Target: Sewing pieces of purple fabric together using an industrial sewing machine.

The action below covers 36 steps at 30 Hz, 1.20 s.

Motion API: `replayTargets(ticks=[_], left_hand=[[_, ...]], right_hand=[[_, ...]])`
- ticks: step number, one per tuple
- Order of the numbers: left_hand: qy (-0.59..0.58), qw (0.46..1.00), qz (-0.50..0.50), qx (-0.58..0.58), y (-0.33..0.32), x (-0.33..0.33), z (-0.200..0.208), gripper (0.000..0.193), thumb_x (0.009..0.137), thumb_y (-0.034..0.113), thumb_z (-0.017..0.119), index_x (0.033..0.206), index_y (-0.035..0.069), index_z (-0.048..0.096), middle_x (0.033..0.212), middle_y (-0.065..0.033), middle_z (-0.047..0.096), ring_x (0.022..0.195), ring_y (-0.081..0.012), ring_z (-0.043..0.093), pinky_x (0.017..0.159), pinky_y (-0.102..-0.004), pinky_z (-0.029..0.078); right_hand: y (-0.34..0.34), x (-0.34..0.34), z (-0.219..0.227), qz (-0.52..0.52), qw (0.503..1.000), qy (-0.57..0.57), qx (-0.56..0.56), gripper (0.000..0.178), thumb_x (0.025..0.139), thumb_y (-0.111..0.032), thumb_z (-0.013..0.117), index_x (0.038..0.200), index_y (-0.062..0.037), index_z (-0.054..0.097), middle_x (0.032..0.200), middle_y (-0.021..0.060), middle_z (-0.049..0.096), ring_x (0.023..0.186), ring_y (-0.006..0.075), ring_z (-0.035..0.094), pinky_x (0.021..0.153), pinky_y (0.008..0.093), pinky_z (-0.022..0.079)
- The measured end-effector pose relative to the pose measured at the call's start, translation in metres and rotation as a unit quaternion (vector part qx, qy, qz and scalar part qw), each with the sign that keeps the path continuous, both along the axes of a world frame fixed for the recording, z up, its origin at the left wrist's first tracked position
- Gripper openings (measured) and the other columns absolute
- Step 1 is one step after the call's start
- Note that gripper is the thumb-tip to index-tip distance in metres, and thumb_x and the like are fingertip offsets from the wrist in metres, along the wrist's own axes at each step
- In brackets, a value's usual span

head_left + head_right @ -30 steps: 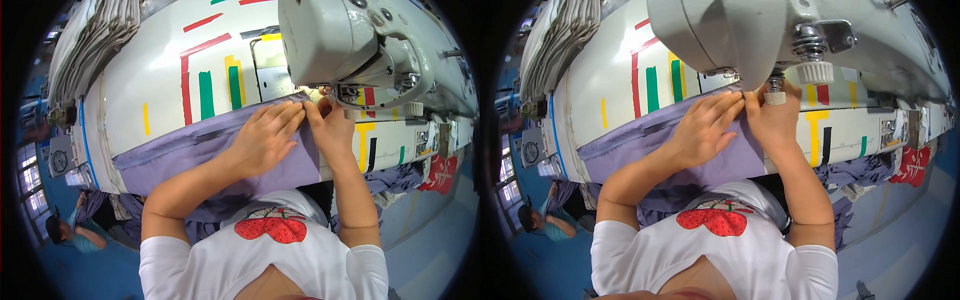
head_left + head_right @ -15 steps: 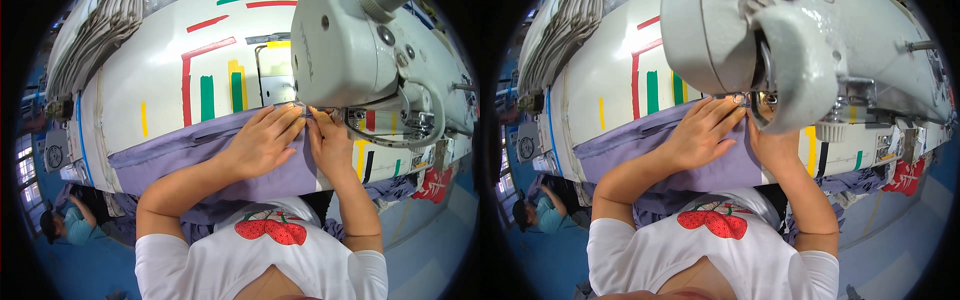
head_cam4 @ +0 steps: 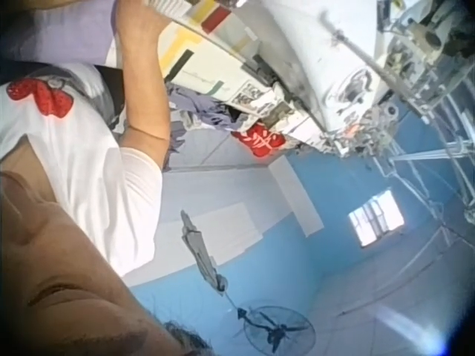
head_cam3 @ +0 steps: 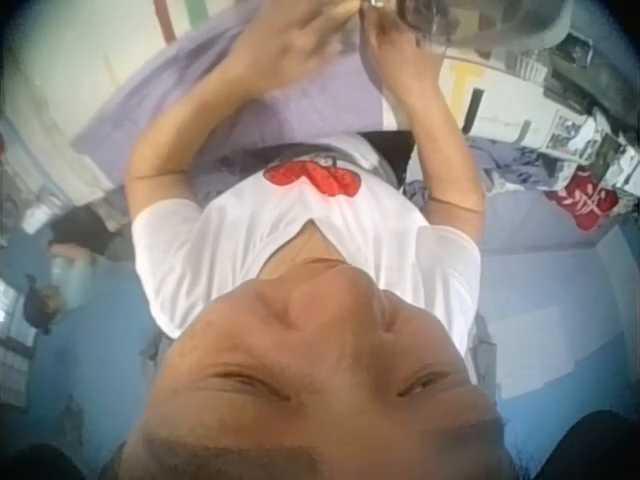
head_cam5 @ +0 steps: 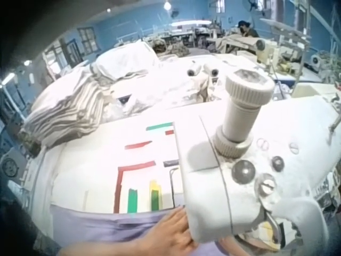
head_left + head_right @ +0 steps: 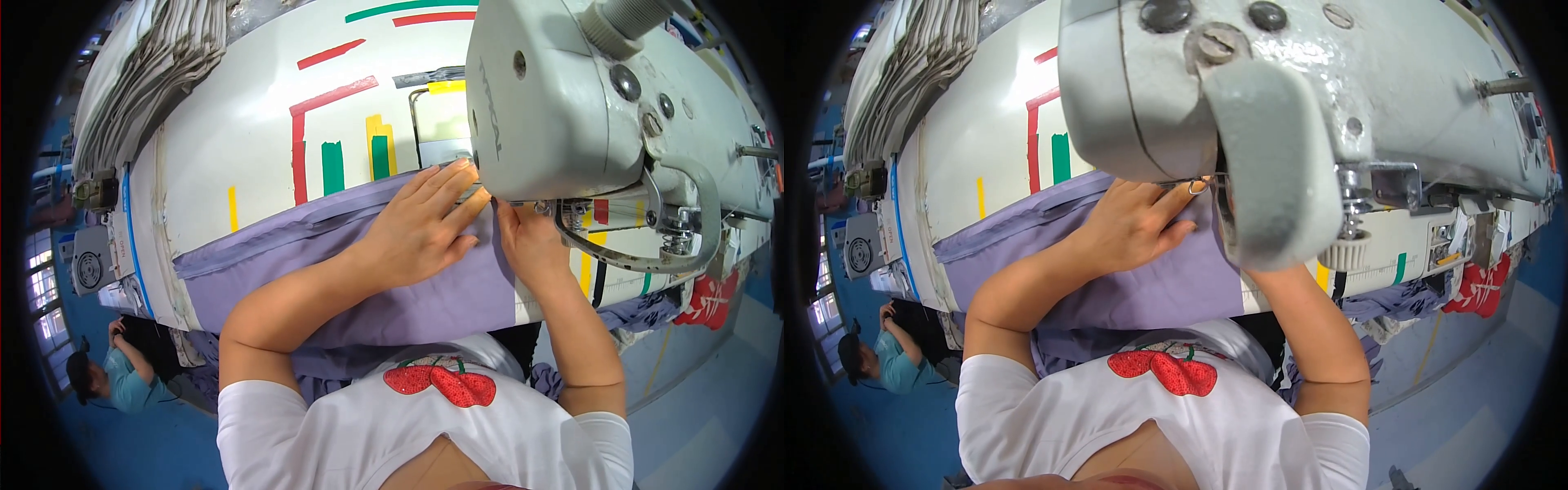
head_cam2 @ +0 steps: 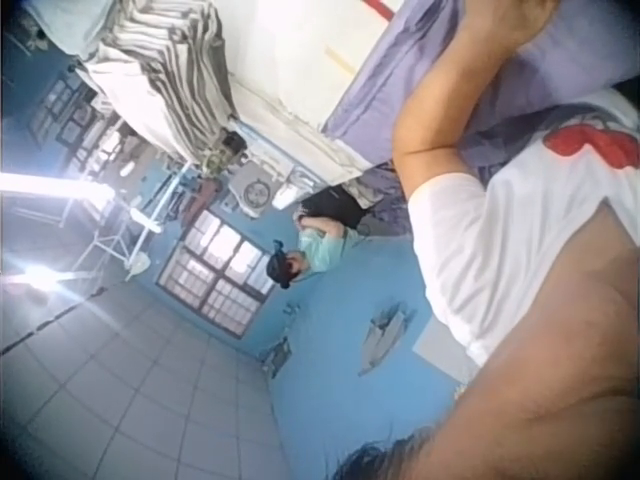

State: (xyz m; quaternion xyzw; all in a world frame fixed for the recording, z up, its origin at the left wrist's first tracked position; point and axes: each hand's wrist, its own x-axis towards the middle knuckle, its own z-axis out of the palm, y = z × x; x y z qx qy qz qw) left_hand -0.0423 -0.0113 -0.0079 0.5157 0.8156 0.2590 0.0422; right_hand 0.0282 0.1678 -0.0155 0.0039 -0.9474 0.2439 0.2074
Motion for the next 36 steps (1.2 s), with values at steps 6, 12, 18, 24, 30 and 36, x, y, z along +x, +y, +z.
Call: replayTargets(ticks=[6, 12, 18, 24, 30, 36], left_hand=[[-0.011, 1.000, -0.003, -0.003, -0.001, -0.002, -0.002, 0.053, 0.079, 0.019, 0.067, 0.127, 0.004, 0.050, 0.136, -0.0198, 0.044, 0.133, -0.0358, 0.040, 0.107, -0.0493, 0.034], [-0.012, 1.000, -0.009, 0.000, -0.003, -0.003, -0.004, 0.054, 0.079, 0.019, 0.067, 0.127, 0.004, 0.049, 0.137, -0.0191, 0.043, 0.134, -0.0353, 0.039, 0.108, -0.0490, 0.035], [-0.009, 1.000, -0.010, 0.000, -0.002, -0.003, -0.003, 0.054, 0.080, 0.018, 0.067, 0.129, 0.003, 0.049, 0.138, -0.0188, 0.043, 0.134, -0.0346, 0.039, 0.108, -0.0487, 0.034], [0.004, 1.000, -0.013, 0.010, -0.004, -0.007, -0.003, 0.053, 0.081, 0.019, 0.066, 0.129, 0.003, 0.048, 0.139, -0.0192, 0.043, 0.134, -0.0348, 0.039, 0.108, -0.0486, 0.034], [-0.002, 1.000, -0.016, 0.007, -0.004, -0.003, -0.006, 0.054, 0.082, 0.020, 0.066, 0.130, 0.003, 0.048, 0.139, -0.0192, 0.043, 0.134, -0.0355, 0.039, 0.108, -0.0487, 0.033], [0.014, 1.000, -0.021, 0.011, -0.004, -0.005, -0.007, 0.051, 0.083, 0.022, 0.065, 0.127, 0.000, 0.050, 0.137, -0.0183, 0.045, 0.133, -0.0347, 0.039, 0.109, -0.0481, 0.033]], right_hand=[[0.006, -0.001, -0.020, 0.002, 1.000, 0.023, -0.007, 0.018, 0.086, -0.005, 0.064, 0.104, -0.0023, 0.067, 0.094, 0.0164, 0.065, 0.085, 0.0349, 0.063, 0.076, 0.0421, 0.049], [0.002, -0.003, -0.009, 0.016, 0.999, 0.030, 0.036, 0.019, 0.084, -0.003, 0.065, 0.103, -0.0027, 0.068, 0.095, 0.0156, 0.066, 0.087, 0.0346, 0.063, 0.078, 0.0423, 0.049], [0.006, 0.006, -0.015, -0.035, 0.999, 0.001, -0.015, 0.016, 0.087, -0.002, 0.064, 0.102, 0.0003, 0.068, 0.096, 0.0143, 0.068, 0.087, 0.0300, 0.066, 0.080, 0.0367, 0.049], [0.010, 0.008, -0.023, -0.065, 0.992, 0.023, -0.104, 0.011, 0.086, 0.000, 0.066, 0.096, 0.0031, 0.069, 0.094, 0.0130, 0.069, 0.083, 0.0229, 0.066, 0.077, 0.0336, 0.050], [0.007, 0.010, -0.015, -0.012, 0.992, 0.107, -0.067, 0.012, 0.082, 0.000, 0.070, 0.094, -0.0010, 0.069, 0.095, 0.0096, 0.065, 0.081, 0.0213, 0.064, 0.073, 0.0323, 0.050], [0.002, 0.007, 0.001, 0.057, 0.996, 0.068, 0.012, 0.023, 0.071, 0.001, 0.074, 0.093, -0.0046, 0.070, 0.086, 0.0099, 0.060, 0.070, 0.0243, 0.058, 0.066, 0.0347, 0.046]])
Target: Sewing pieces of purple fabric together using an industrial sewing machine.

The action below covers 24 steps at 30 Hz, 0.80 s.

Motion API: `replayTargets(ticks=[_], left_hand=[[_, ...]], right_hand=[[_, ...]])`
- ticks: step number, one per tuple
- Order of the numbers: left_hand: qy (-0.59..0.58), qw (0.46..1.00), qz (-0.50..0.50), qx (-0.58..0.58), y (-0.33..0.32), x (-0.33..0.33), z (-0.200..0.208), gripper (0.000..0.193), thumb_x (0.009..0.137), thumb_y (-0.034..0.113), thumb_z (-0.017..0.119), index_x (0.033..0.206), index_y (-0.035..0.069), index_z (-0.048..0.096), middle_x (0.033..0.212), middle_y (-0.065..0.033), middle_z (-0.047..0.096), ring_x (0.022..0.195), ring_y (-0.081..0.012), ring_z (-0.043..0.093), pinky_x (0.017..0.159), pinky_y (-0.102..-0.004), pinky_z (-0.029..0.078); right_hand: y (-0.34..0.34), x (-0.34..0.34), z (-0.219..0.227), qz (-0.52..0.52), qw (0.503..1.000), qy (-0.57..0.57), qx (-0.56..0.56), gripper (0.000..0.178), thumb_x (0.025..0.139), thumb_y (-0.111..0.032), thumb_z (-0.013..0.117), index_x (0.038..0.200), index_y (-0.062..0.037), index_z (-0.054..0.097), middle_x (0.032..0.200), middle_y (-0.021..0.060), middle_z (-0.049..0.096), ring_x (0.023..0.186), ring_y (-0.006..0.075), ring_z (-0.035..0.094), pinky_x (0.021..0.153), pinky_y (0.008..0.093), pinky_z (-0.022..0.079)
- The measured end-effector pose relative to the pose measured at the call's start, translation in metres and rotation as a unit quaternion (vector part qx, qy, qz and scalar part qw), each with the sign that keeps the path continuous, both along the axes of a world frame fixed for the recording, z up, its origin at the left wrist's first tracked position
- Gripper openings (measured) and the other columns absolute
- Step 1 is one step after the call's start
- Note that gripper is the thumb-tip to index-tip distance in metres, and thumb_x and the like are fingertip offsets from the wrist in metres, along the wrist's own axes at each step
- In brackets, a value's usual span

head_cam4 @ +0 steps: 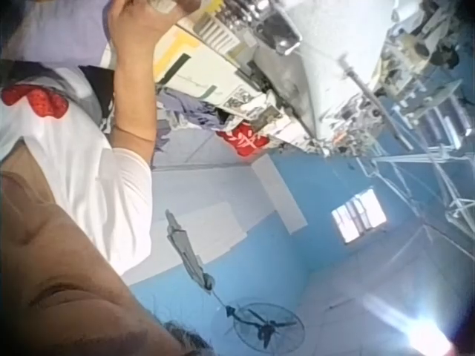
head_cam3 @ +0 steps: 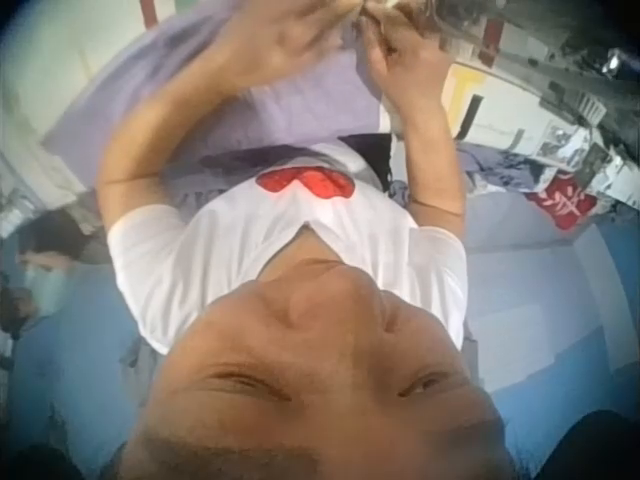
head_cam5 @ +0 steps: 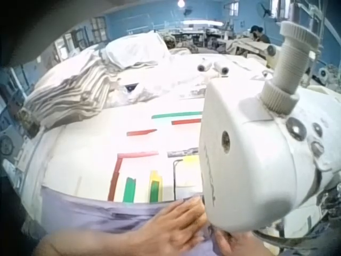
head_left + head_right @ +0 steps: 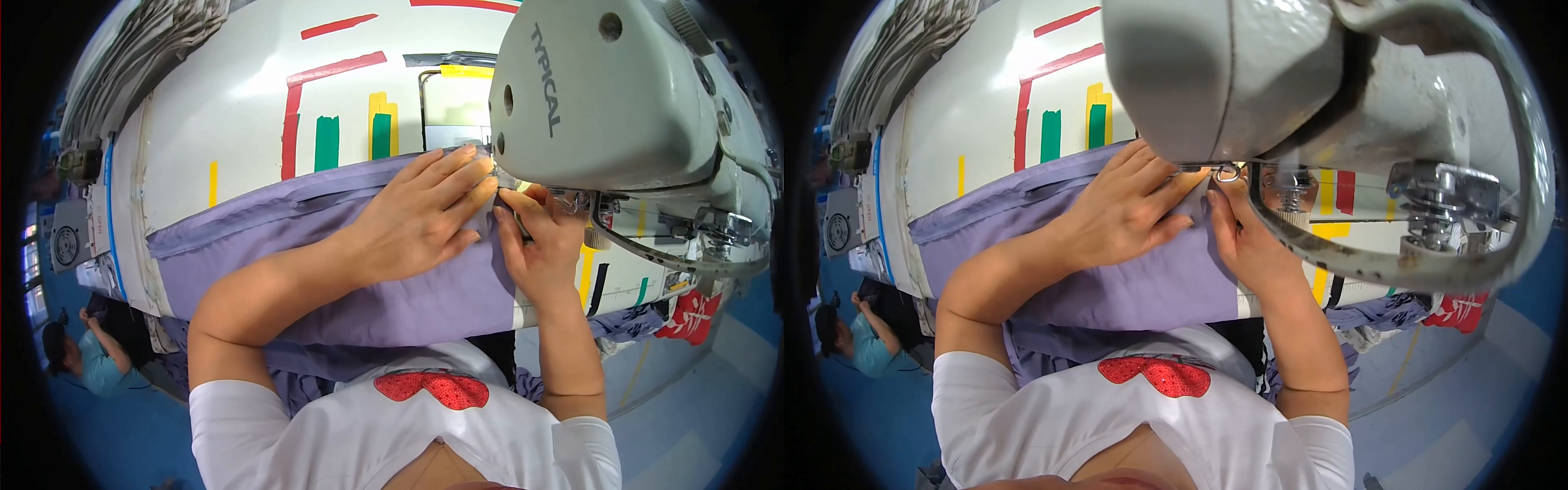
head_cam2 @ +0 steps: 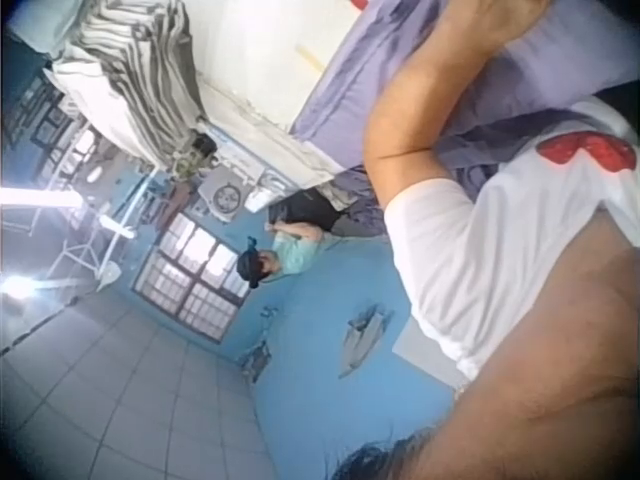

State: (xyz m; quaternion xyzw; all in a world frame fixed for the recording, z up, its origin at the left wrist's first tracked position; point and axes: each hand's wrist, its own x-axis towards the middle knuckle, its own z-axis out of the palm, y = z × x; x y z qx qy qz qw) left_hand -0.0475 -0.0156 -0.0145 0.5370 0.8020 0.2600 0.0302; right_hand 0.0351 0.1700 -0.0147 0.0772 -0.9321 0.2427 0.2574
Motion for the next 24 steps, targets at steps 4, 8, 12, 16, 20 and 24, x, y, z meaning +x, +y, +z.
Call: replayTargets(ticks=[4, 8, 12, 16, 20, 24], left_hand=[[0.002, 1.000, -0.002, 0.004, 0.000, 0.000, 0.000, 0.050, 0.083, 0.022, 0.065, 0.125, -0.001, 0.051, 0.135, -0.0175, 0.047, 0.133, -0.0342, 0.039, 0.109, -0.0477, 0.033], [-0.001, 1.000, 0.000, -0.008, 0.002, -0.004, -0.001, 0.048, 0.083, 0.023, 0.065, 0.122, 0.000, 0.052, 0.134, -0.0165, 0.048, 0.133, -0.0334, 0.039, 0.109, -0.0474, 0.033], [0.020, 1.000, 0.010, 0.015, 0.001, -0.009, -0.001, 0.048, 0.081, 0.024, 0.066, 0.122, 0.002, 0.052, 0.134, -0.0149, 0.048, 0.134, -0.0313, 0.039, 0.109, -0.0470, 0.033], [0.030, 0.999, 0.014, 0.021, 0.000, -0.013, -0.003, 0.049, 0.081, 0.026, 0.067, 0.122, 0.003, 0.052, 0.134, -0.0137, 0.048, 0.134, -0.0298, 0.039, 0.109, -0.0466, 0.033], [0.046, 0.999, 0.020, 0.016, 0.000, -0.014, -0.002, 0.050, 0.082, 0.028, 0.067, 0.122, 0.003, 0.052, 0.134, -0.0131, 0.049, 0.134, -0.0292, 0.039, 0.110, -0.0464, 0.032], [0.114, 0.990, 0.073, -0.033, -0.015, -0.002, 0.003, 0.052, 0.081, 0.027, 0.068, 0.125, 0.004, 0.053, 0.135, -0.0133, 0.049, 0.133, -0.0290, 0.041, 0.111, -0.0470, 0.030]], right_hand=[[-0.001, 0.000, 0.001, -0.014, 1.000, -0.005, -0.023, 0.021, 0.071, 0.001, 0.074, 0.092, -0.0036, 0.070, 0.083, 0.0102, 0.059, 0.069, 0.0260, 0.057, 0.065, 0.0362, 0.045], [0.001, -0.002, 0.000, -0.019, 1.000, -0.020, 0.003, 0.021, 0.072, 0.001, 0.073, 0.093, -0.0033, 0.070, 0.084, 0.0118, 0.063, 0.073, 0.0269, 0.060, 0.066, 0.0356, 0.046], [0.001, 0.002, -0.002, -0.020, 0.997, -0.068, -0.022, 0.025, 0.073, 0.002, 0.071, 0.098, -0.0031, 0.070, 0.089, 0.0146, 0.068, 0.081, 0.0288, 0.065, 0.074, 0.0361, 0.049], [0.002, 0.001, -0.002, -0.021, 0.997, -0.079, -0.002, 0.026, 0.076, 0.003, 0.069, 0.101, -0.0025, 0.070, 0.092, 0.0157, 0.068, 0.083, 0.0316, 0.065, 0.079, 0.0373, 0.049], [-0.001, 0.002, 0.001, -0.004, 0.997, -0.067, -0.037, 0.026, 0.076, 0.001, 0.070, 0.102, -0.0030, 0.070, 0.091, 0.0156, 0.067, 0.082, 0.0324, 0.063, 0.079, 0.0377, 0.048], [0.000, 0.015, -0.002, -0.051, 0.999, 0.016, -0.010, 0.027, 0.077, -0.006, 0.073, 0.103, -0.0062, 0.068, 0.087, 0.0117, 0.060, 0.081, 0.0302, 0.055, 0.079, 0.0393, 0.042]])
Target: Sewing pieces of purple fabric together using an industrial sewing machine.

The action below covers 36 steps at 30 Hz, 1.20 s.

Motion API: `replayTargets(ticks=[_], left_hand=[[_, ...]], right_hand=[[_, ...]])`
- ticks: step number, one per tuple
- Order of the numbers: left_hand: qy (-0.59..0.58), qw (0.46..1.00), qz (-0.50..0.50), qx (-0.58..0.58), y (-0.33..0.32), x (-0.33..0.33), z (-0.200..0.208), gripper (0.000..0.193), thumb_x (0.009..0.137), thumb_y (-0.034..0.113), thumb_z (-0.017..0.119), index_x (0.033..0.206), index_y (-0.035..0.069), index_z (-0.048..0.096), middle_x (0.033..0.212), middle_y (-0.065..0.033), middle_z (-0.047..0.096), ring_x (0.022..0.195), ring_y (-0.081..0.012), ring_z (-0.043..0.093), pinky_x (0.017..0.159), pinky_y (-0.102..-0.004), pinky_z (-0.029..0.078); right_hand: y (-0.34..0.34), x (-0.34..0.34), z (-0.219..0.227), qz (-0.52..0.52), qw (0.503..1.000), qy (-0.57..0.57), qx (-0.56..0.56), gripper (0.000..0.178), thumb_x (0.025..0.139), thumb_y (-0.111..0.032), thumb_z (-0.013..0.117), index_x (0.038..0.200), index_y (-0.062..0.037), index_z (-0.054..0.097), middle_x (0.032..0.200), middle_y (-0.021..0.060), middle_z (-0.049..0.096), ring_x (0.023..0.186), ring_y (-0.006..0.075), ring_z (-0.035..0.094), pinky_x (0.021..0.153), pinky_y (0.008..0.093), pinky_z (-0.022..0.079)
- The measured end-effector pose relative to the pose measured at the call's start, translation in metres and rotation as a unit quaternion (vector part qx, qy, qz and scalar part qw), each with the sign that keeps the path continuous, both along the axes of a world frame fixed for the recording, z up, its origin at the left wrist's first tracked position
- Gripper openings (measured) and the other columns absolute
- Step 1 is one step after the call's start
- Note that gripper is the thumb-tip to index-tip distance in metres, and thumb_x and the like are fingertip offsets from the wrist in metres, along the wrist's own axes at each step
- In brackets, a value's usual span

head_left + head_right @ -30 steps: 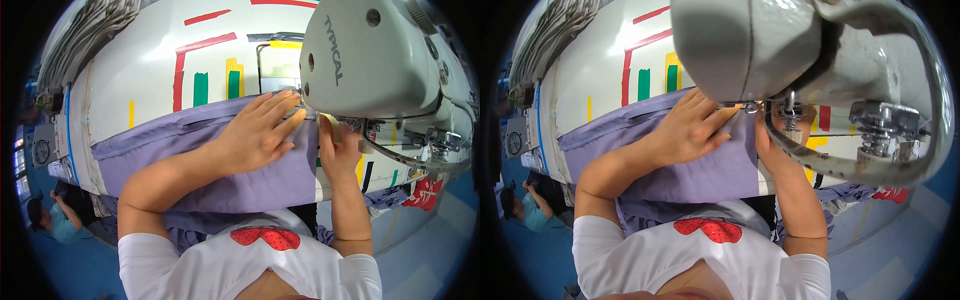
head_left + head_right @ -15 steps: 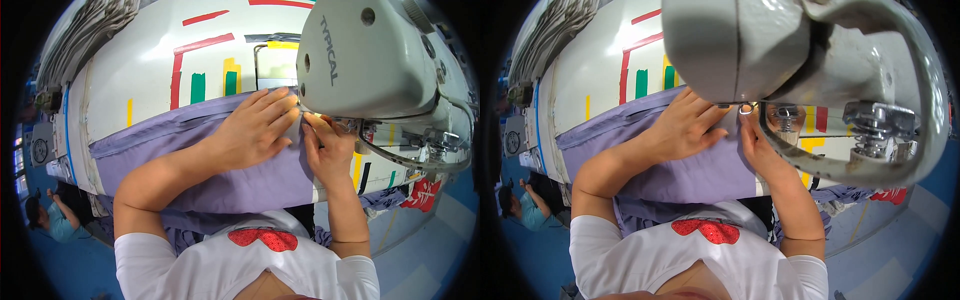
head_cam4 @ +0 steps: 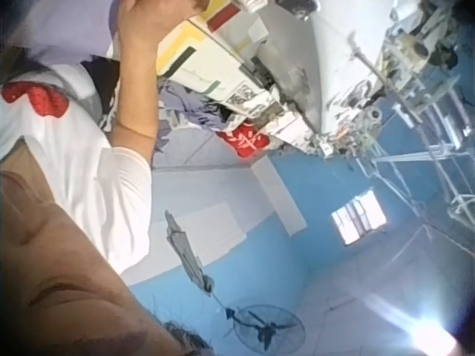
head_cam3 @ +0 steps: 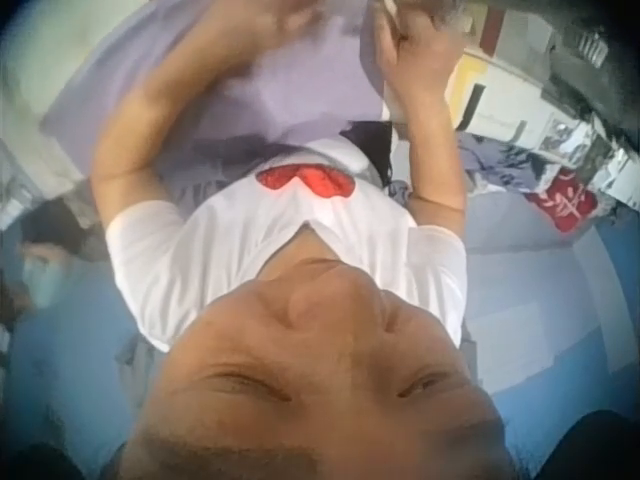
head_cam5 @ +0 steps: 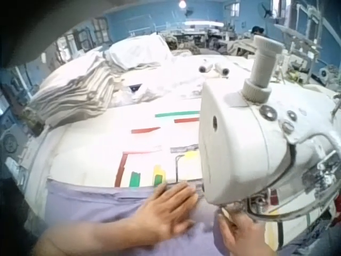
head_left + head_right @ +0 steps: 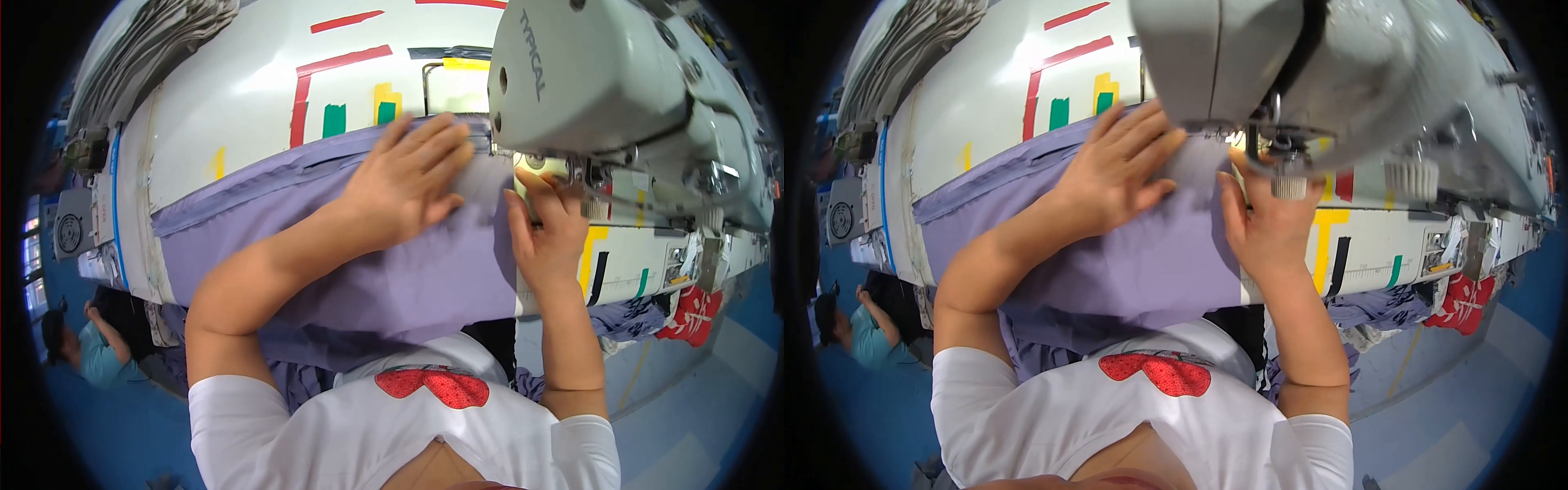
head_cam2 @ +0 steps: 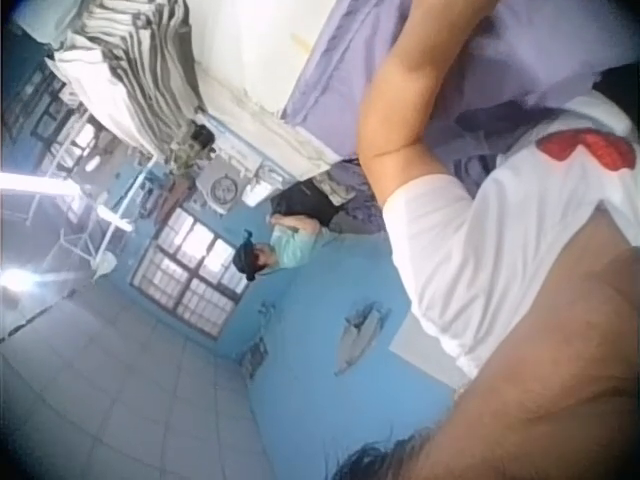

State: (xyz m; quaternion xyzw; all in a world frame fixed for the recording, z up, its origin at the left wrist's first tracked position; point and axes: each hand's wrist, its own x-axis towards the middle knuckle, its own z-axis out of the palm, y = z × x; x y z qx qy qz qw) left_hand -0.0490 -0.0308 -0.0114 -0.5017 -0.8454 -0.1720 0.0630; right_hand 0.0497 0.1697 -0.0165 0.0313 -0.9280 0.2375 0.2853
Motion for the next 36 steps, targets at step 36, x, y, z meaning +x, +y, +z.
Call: replayTargets(ticks=[36], left_hand=[[-0.004, 0.822, 0.569, -0.037, -0.368, 0.086, -0.005, 0.022, 0.087, 0.020, 0.069, 0.097, 0.000, 0.069, 0.088, -0.0144, 0.071, 0.085, -0.0241, 0.069, 0.078, -0.0337, 0.051]], right_hand=[[-0.038, 0.189, -0.117, 0.024, 0.921, -0.190, -0.340, 0.024, 0.075, -0.025, 0.073, 0.089, -0.0052, 0.073, 0.070, 0.0081, 0.055, 0.081, 0.0267, 0.053, 0.089, 0.0386, 0.035]])
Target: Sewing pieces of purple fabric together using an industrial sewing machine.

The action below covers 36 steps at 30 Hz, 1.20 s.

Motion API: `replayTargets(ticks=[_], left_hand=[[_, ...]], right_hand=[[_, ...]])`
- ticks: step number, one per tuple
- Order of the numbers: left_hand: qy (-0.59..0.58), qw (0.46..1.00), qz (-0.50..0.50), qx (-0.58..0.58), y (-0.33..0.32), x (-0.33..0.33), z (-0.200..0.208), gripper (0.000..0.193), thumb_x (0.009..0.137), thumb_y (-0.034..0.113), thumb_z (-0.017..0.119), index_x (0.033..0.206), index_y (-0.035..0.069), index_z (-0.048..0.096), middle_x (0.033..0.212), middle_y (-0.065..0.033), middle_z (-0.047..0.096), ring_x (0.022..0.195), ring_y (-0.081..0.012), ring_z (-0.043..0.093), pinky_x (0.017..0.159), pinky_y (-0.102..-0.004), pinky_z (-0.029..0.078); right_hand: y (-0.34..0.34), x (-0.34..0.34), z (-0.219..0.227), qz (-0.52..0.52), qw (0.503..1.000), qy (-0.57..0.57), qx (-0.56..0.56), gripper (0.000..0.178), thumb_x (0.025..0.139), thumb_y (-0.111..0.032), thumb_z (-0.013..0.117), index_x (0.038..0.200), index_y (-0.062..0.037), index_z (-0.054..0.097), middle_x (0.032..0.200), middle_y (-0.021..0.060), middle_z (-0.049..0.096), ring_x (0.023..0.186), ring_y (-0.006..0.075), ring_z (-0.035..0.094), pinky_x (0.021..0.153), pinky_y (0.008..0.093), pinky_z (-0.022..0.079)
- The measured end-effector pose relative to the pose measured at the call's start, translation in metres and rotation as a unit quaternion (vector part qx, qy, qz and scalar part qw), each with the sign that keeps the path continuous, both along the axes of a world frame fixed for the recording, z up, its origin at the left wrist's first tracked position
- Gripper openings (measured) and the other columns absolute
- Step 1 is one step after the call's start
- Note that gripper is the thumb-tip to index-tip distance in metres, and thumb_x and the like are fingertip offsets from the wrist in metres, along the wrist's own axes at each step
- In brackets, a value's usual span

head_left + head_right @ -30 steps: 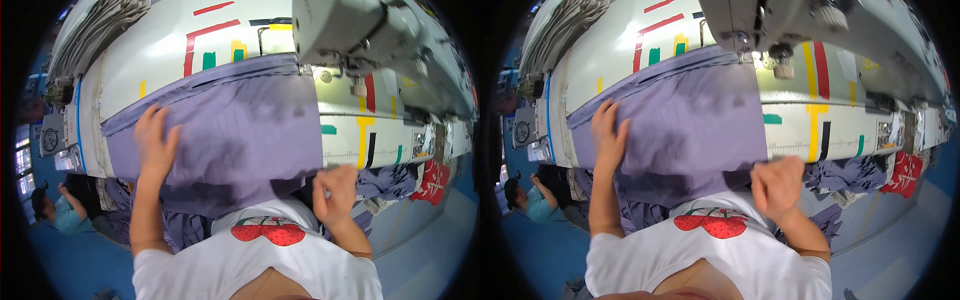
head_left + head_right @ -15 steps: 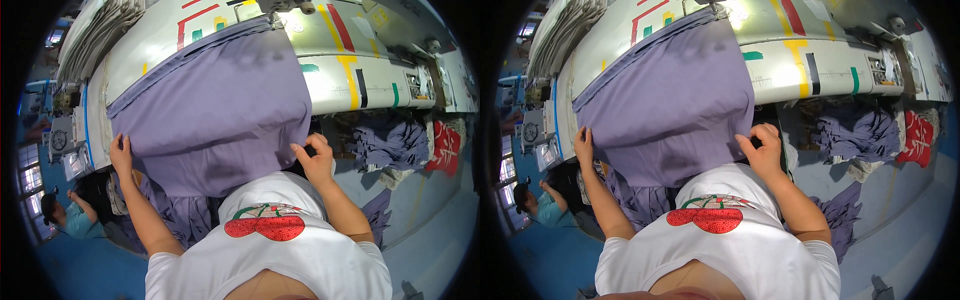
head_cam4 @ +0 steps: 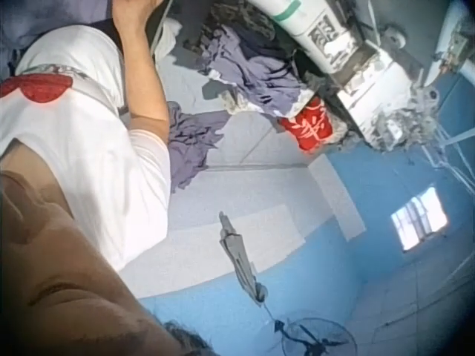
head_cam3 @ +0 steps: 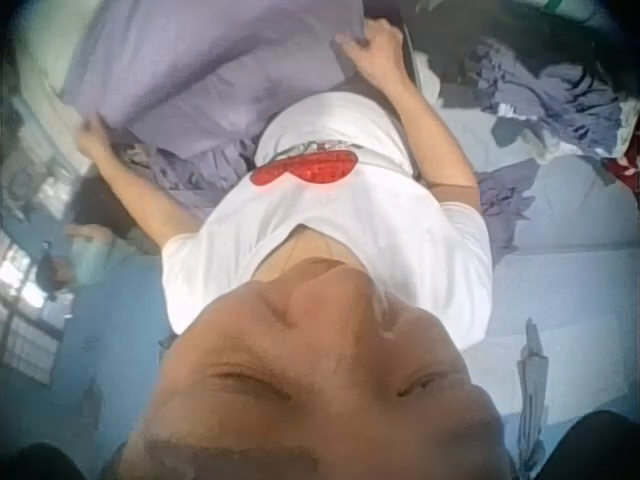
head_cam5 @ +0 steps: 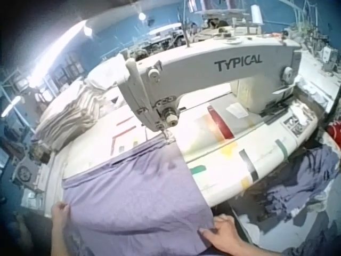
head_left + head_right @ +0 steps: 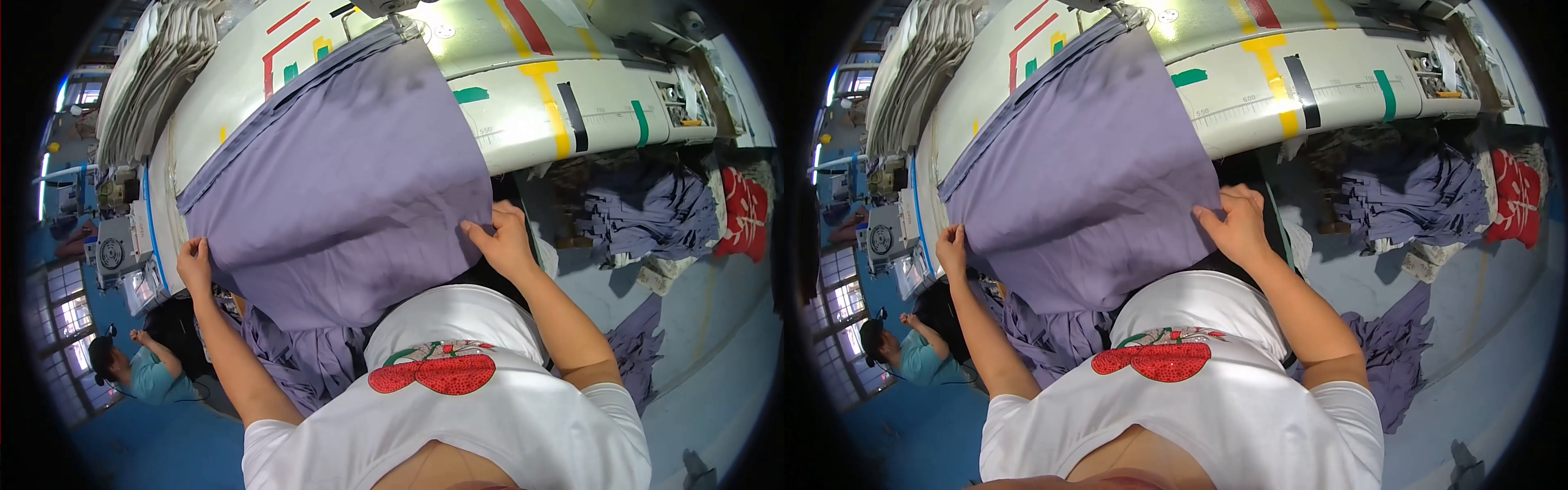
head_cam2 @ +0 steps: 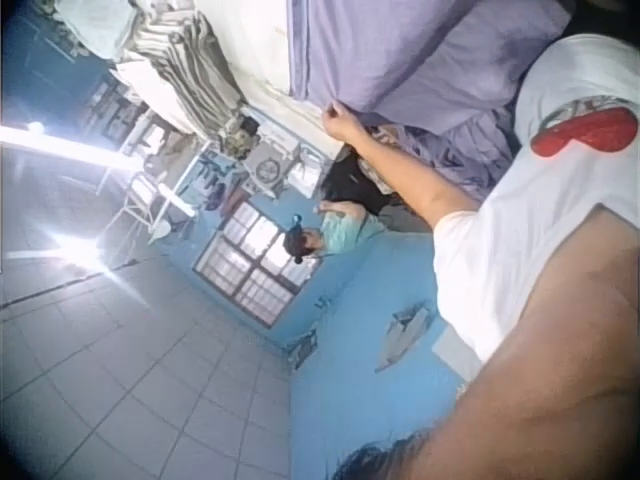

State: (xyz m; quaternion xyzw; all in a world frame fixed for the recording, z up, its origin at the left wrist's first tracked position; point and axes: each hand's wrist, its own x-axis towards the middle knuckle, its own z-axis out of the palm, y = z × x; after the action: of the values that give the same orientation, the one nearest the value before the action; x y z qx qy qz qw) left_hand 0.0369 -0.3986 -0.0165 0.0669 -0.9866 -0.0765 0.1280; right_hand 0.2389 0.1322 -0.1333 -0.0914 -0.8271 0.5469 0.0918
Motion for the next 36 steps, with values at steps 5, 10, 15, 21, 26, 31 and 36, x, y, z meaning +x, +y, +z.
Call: replayTargets(ticks=[5, 10, 15, 21, 26, 31, 36], left_hand=[[0.080, 0.993, 0.002, -0.088, -0.049, -0.015, -0.022, 0.032, 0.086, 0.028, 0.069, 0.096, -0.003, 0.069, 0.087, -0.0163, 0.071, 0.083, -0.0262, 0.068, 0.078, -0.0354, 0.051], [0.043, 0.980, 0.136, -0.139, -0.095, -0.048, -0.036, 0.041, 0.085, 0.035, 0.067, 0.091, -0.006, 0.068, 0.083, -0.0183, 0.070, 0.078, -0.0287, 0.067, 0.076, -0.0389, 0.050], [0.039, 0.995, 0.092, 0.016, -0.120, -0.077, -0.045, 0.033, 0.088, 0.031, 0.065, 0.090, -0.002, 0.068, 0.083, -0.0147, 0.069, 0.076, -0.0228, 0.064, 0.072, -0.0359, 0.049], [0.120, 0.982, 0.123, 0.082, -0.146, -0.148, -0.005, 0.029, 0.089, 0.028, 0.064, 0.087, 0.000, 0.067, 0.079, -0.0093, 0.068, 0.073, -0.0183, 0.061, 0.070, -0.0339, 0.048], [0.112, 0.975, 0.119, 0.151, -0.121, -0.153, -0.029, 0.035, 0.091, 0.035, 0.061, 0.085, 0.000, 0.065, 0.081, -0.0091, 0.067, 0.075, -0.0162, 0.060, 0.069, -0.0336, 0.047], [0.049, 0.996, 0.070, -0.016, 0.024, -0.108, -0.050, 0.041, 0.093, 0.044, 0.057, 0.086, 0.004, 0.061, 0.081, -0.0166, 0.067, 0.076, -0.0311, 0.065, 0.068, -0.0427, 0.048], [0.092, 0.990, 0.048, -0.097, 0.019, -0.117, -0.028, 0.039, 0.095, 0.048, 0.051, 0.093, 0.009, 0.058, 0.090, -0.0232, 0.066, 0.084, -0.0458, 0.061, 0.070, -0.0518, 0.047]], right_hand=[[0.015, -0.020, -0.001, 0.018, 0.998, 0.059, 0.011, 0.029, 0.075, -0.022, 0.076, 0.097, -0.0047, 0.074, 0.090, 0.0127, 0.069, 0.094, 0.0241, 0.060, 0.094, 0.0378, 0.040], [0.020, -0.008, -0.010, 0.236, 0.819, -0.166, -0.497, 0.037, 0.085, -0.019, 0.071, 0.112, 0.0046, 0.066, 0.108, 0.0070, 0.068, 0.102, 0.0145, 0.060, 0.095, 0.0286, 0.044], [0.030, 0.023, 0.022, 0.249, 0.850, -0.213, -0.412, 0.035, 0.093, -0.024, 0.061, 0.111, 0.0062, 0.063, 0.100, 0.0083, 0.068, 0.092, 0.0161, 0.060, 0.084, 0.0303, 0.047], [0.023, 0.029, 0.103, 0.287, 0.926, 0.074, -0.234, 0.018, 0.086, -0.014, 0.069, 0.084, 0.0037, 0.067, 0.074, 0.0115, 0.067, 0.067, 0.0144, 0.061, 0.065, 0.0292, 0.049], [-0.002, 0.042, 0.038, 0.191, 0.923, -0.139, -0.304, 0.013, 0.084, -0.011, 0.074, 0.083, 0.0018, 0.072, 0.071, 0.0069, 0.069, 0.061, 0.0084, 0.059, 0.057, 0.0248, 0.047], [-0.004, 0.051, 0.030, 0.168, 0.932, -0.143, -0.288, 0.012, 0.085, -0.009, 0.073, 0.084, 0.0026, 0.072, 0.075, 0.0075, 0.072, 0.066, 0.0085, 0.064, 0.060, 0.0240, 0.049], [-0.005, 0.042, 0.032, 0.189, 0.929, -0.124, -0.291, 0.012, 0.085, -0.007, 0.072, 0.085, 0.0041, 0.071, 0.077, 0.0101, 0.072, 0.068, 0.0104, 0.066, 0.063, 0.0243, 0.050]])
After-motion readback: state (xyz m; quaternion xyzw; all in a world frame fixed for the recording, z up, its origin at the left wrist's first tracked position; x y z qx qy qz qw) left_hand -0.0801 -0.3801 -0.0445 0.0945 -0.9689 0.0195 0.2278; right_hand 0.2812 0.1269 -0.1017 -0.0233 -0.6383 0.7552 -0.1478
